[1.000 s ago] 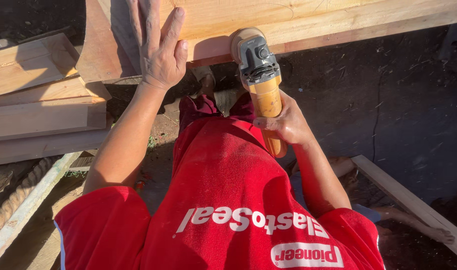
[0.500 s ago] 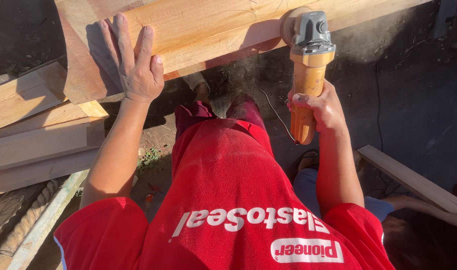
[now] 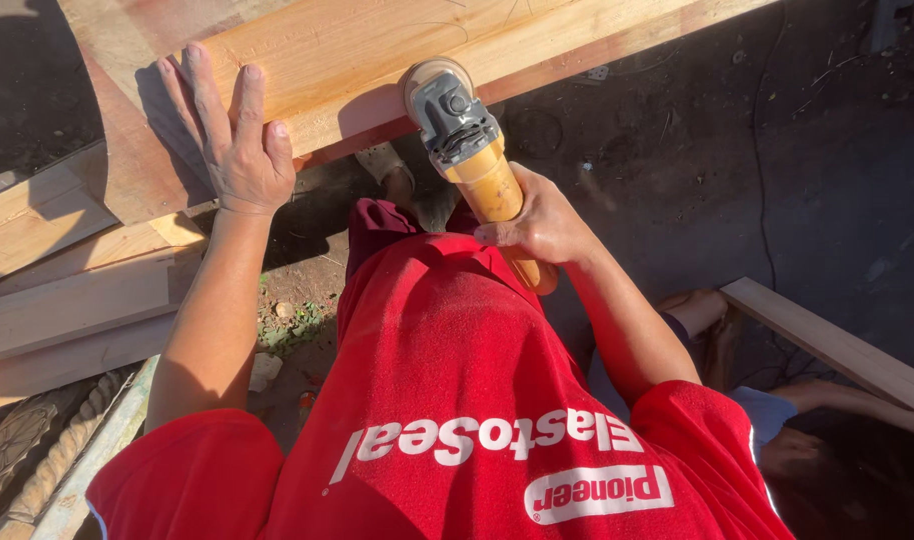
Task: The person uses an angle grinder with a sanding disc to smooth the surface of wooden planks. They hold the wood with one hand and guide the tool with the other, moving it back and forth along the length of the planks.
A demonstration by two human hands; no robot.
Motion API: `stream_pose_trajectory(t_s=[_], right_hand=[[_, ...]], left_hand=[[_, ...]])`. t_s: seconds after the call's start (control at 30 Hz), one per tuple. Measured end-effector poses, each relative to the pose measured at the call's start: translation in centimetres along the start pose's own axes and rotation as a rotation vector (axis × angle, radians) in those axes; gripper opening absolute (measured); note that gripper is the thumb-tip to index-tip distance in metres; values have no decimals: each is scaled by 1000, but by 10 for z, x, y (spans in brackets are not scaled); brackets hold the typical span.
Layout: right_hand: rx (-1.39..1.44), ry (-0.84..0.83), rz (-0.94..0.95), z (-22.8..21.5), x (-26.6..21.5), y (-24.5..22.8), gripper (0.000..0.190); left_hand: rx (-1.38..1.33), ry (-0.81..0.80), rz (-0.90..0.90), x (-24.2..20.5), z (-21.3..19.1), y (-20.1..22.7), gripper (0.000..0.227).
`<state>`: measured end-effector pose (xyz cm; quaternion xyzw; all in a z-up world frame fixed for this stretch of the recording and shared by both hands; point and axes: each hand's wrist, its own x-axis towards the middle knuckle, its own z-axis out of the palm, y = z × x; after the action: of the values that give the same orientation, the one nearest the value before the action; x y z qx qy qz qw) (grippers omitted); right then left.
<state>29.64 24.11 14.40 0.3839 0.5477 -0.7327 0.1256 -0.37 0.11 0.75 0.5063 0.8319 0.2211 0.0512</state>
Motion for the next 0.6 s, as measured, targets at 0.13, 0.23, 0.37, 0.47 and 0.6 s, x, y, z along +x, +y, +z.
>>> stream_pose_trajectory(t_s=[0.13,0.23,0.37,0.47,0.6], right_hand=[[21,109,-24,-42,-16,-4,56],[174,187,34,-83,-29,-5,49],[225,250,43,-135,-40,1,48],[274,307,25,-166,-44,5,47],[311,304,-6,-175,-49,4,45]], left_hand=[[34,14,-5,-3,-1,3,56],[53,7,2,3,4,3,57],[79,-12,-1,-3,0,4,57],[70,-2,-5,0,2,7,56],[114,-15,-36,0,-3,14,56]])
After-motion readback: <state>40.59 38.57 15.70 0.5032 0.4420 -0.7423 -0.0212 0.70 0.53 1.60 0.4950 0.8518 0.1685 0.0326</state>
